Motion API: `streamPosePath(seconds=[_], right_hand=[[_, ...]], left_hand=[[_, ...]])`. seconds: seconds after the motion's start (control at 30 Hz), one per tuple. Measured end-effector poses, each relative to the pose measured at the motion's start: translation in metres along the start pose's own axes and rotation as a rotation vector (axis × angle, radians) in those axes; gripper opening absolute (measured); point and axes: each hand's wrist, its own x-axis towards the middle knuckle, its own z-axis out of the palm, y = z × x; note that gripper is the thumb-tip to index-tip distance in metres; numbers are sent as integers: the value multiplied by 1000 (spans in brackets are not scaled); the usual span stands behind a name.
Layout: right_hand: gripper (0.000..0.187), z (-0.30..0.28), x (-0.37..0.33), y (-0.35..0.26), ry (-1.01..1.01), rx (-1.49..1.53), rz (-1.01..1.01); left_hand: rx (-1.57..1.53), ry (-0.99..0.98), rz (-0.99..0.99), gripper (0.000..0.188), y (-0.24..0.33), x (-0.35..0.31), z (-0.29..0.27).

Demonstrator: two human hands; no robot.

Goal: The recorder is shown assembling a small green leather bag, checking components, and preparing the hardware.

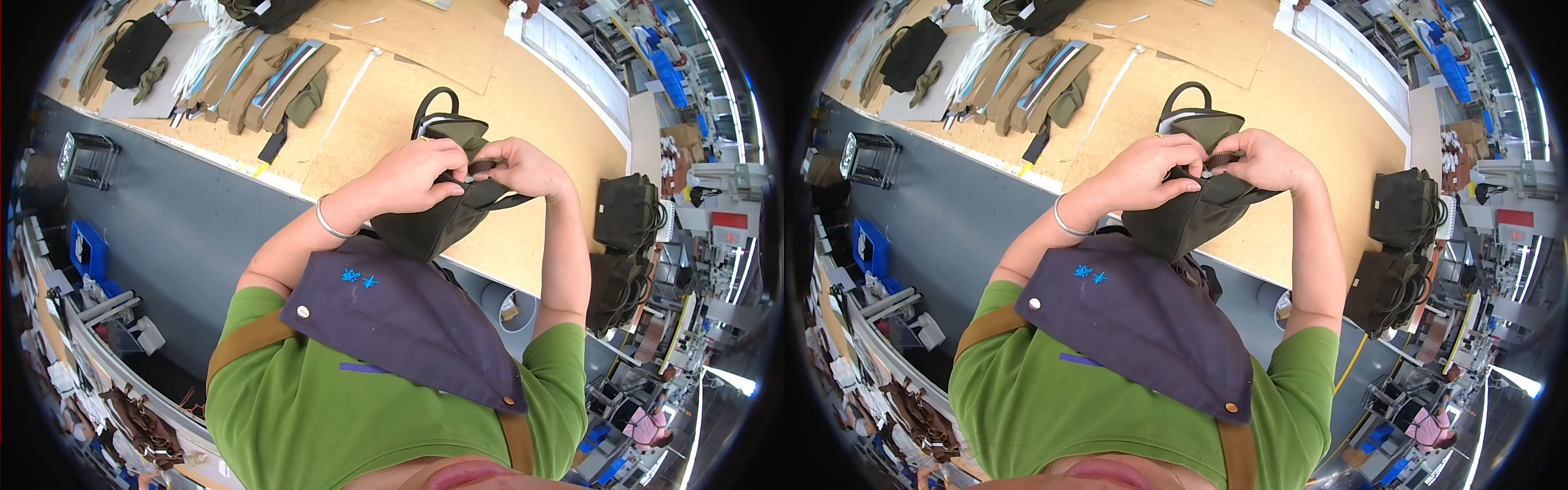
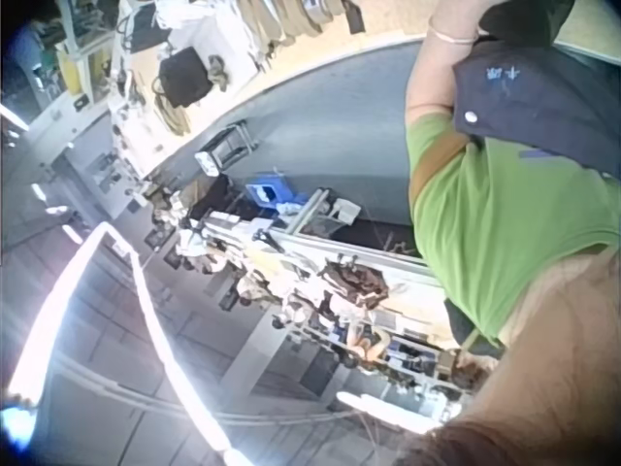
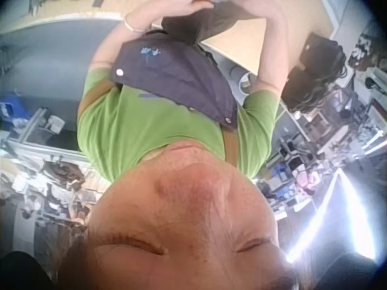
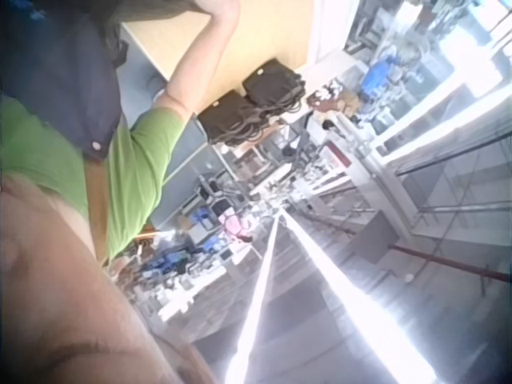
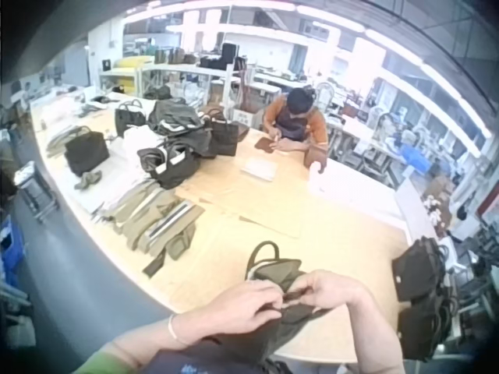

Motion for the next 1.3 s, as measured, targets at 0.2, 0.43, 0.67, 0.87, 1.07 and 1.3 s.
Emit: streamPosePath(seconds=[0.2, 0.43, 0.67, 0.87, 1.07, 1.3], right_hand=[[23, 4, -3, -11, 14, -63, 2], [24, 1, -2, -2, -46, -32, -22], [28, 1, -5, -4, -65, 20, -4], [34, 1, -10, -14, -79, -1, -47], [32, -1, -10, -13, -126, 14, -67], [22, -2, -11, -7, -137, 22, -135]], left_hand=[[69, -14, -79, 18, 5, -1, -3], [53, -19, -64, 17, 1, -3, 1], [-5, 69, -62, 14, 0, -4, 8], [1, 92, -130, 14, 8, -4, 10], [45, 124, -100, 14, 6, -5, 15], [15, 140, -89, 14, 6, -5, 17]])
